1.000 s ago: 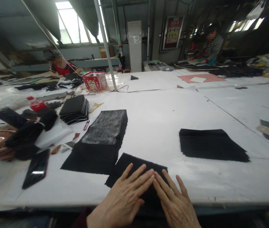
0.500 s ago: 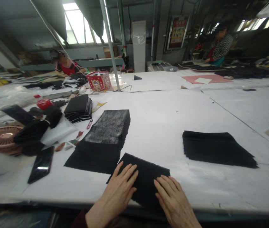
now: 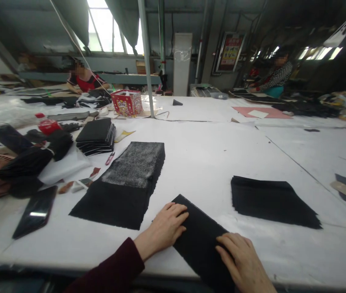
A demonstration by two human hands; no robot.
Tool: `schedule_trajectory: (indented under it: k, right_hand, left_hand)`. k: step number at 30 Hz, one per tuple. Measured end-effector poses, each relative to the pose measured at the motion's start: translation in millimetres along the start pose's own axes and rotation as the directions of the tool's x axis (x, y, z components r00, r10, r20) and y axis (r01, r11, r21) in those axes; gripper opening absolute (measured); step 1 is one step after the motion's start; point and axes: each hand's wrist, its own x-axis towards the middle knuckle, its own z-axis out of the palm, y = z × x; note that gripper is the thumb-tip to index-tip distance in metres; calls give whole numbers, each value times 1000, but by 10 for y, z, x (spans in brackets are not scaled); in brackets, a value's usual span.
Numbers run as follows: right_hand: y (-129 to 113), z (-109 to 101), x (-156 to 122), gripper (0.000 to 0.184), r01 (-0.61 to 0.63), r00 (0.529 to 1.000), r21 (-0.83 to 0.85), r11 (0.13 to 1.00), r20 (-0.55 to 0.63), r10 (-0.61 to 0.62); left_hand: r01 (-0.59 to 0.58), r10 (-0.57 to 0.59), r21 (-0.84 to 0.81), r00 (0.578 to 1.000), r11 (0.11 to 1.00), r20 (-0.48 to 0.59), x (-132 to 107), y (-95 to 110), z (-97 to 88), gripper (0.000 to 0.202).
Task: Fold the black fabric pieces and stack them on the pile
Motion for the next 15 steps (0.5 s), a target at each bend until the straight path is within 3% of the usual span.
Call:
schedule_trajectory:
  k: [4,9,12,15]
  right_hand:
    - [-26,28,483,12,-135,991,43,990,29,133]
    - [-186,446,1117,7,-229,973,-70,971,25,231]
    - [-230,681,1251,8,-262,965,-117,958,-25,261]
    - [-204,787,1249,12,-275,960,-70,959,-64,271]
  left_hand:
    - [113,-112,20,993,993,-24,161,-126,-69,16]
    - [84,-82,103,996,991,-22,307,-215,132,15]
    - [50,-44,126,998,991,-53,309,-242,237,20]
    - [27,-16,122,996,992,-91,287,-273,269,24]
